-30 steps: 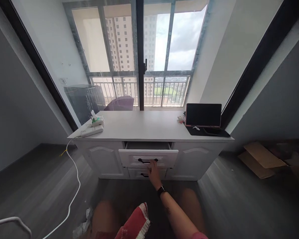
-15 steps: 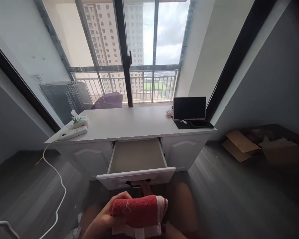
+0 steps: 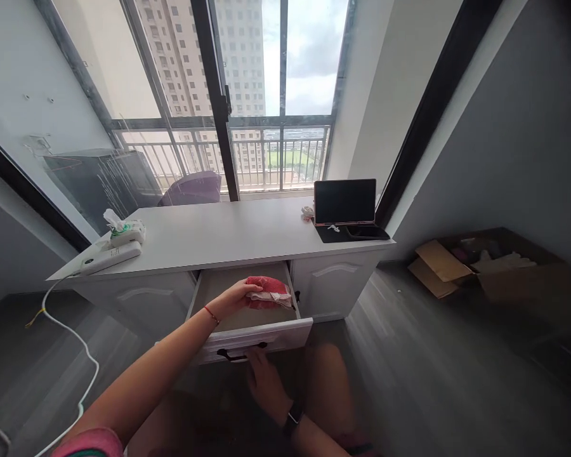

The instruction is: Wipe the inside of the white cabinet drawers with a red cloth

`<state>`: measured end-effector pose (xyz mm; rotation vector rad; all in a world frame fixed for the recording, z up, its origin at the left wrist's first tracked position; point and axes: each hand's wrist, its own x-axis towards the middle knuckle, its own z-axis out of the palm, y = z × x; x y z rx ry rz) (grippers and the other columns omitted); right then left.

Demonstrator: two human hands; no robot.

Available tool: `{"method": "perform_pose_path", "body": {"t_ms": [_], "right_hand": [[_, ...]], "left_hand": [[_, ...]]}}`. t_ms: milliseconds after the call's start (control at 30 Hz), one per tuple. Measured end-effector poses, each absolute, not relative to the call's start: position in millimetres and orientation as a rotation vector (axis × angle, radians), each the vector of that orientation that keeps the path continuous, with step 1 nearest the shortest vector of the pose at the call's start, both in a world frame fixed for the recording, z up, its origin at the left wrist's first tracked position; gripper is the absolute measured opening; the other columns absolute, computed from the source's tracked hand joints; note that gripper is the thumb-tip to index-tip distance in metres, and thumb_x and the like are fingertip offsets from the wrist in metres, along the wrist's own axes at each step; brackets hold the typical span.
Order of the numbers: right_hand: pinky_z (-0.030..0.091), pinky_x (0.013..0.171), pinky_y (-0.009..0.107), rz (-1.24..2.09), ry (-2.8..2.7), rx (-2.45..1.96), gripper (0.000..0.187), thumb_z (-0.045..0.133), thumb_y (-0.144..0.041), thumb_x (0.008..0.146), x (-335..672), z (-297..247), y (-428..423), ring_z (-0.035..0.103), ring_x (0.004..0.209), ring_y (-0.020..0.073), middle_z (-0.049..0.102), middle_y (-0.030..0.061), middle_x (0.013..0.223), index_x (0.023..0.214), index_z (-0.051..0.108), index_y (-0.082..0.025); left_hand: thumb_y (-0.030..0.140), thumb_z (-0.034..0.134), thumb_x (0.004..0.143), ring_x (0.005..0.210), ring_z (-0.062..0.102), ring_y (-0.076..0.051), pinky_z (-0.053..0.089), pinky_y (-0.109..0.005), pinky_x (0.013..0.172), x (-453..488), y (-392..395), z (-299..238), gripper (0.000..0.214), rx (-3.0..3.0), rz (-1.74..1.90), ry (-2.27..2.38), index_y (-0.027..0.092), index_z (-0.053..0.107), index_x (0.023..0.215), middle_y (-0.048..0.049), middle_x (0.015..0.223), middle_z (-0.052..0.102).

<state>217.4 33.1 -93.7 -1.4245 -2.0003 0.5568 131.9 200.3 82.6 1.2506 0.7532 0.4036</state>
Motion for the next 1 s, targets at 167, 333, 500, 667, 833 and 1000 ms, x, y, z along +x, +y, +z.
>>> {"method": "perform_pose_path", "body": {"t_ms": [167,333,500,667,833,1000], "right_hand": [[0.053,0.093,0.039,0.575,-2.046,-1.375,0.056,0.043,-0.003,0.081,222.0,-94.7,35.7,0.056,0.119,0.0233,0.052,0.0118,0.135,0.135,0.045,-0.018],[0.056,0.088,0.038,0.585,-2.091,-1.326,0.057,0.045,-0.003,0.080,227.1,-98.8,40.8,0.058,0.113,0.0222,0.053,0.0102,0.132,0.135,0.044,-0.020],[0.056,0.084,0.035,0.559,-2.138,-1.289,0.054,0.046,-0.005,0.080,229.3,-104.9,43.6,0.060,0.109,0.0217,0.056,0.0101,0.129,0.132,0.045,-0.019],[0.056,0.081,0.033,0.486,-2.147,-1.260,0.050,0.049,-0.009,0.082,226.9,-117.1,45.2,0.062,0.104,0.0211,0.056,0.0101,0.129,0.131,0.046,-0.020],[0.056,0.071,0.028,0.340,-2.221,-1.210,0.039,0.049,-0.018,0.088,224.1,-124.6,51.3,0.062,0.100,0.0207,0.062,0.0090,0.119,0.127,0.050,-0.022],[0.054,0.064,0.026,0.288,-2.236,-1.169,0.033,0.049,-0.020,0.089,224.9,-130.4,55.9,0.063,0.085,0.0192,0.066,0.0076,0.107,0.122,0.055,-0.022]], "left_hand": [[0.042,0.069,0.065,0.112,0.057,-0.031,0.047,-0.036,0.084,117.2,214.8,40.7,0.073,1.663,-0.135,1.303,0.017,0.053,0.131,-0.0138,0.124,0.063],[0.035,0.066,0.069,0.111,0.059,-0.028,0.044,-0.032,0.091,134.4,223.2,25.2,0.057,2.219,-0.345,0.899,0.023,0.062,0.124,-0.0071,0.128,0.063],[0.021,0.064,0.064,0.112,0.059,-0.029,0.047,-0.034,0.089,166.9,225.1,8.0,0.067,2.332,-0.636,0.688,0.030,0.058,0.130,-0.0052,0.134,0.059],[0.035,0.058,0.077,0.128,0.047,-0.035,0.042,-0.043,0.099,176.4,221.8,-7.6,0.070,2.396,-0.761,0.781,0.027,0.042,0.144,-0.0123,0.153,0.036],[0.044,0.046,0.088,0.134,0.036,-0.036,0.036,-0.047,0.105,175.3,240.1,-31.8,0.063,2.620,-0.488,0.964,0.022,0.037,0.146,-0.0164,0.148,0.039],[0.041,0.034,0.094,0.138,0.032,-0.030,0.028,-0.047,0.109,182.3,302.1,-40.5,0.056,2.651,-0.304,1.068,0.026,0.030,0.148,-0.0118,0.152,0.035]]}}
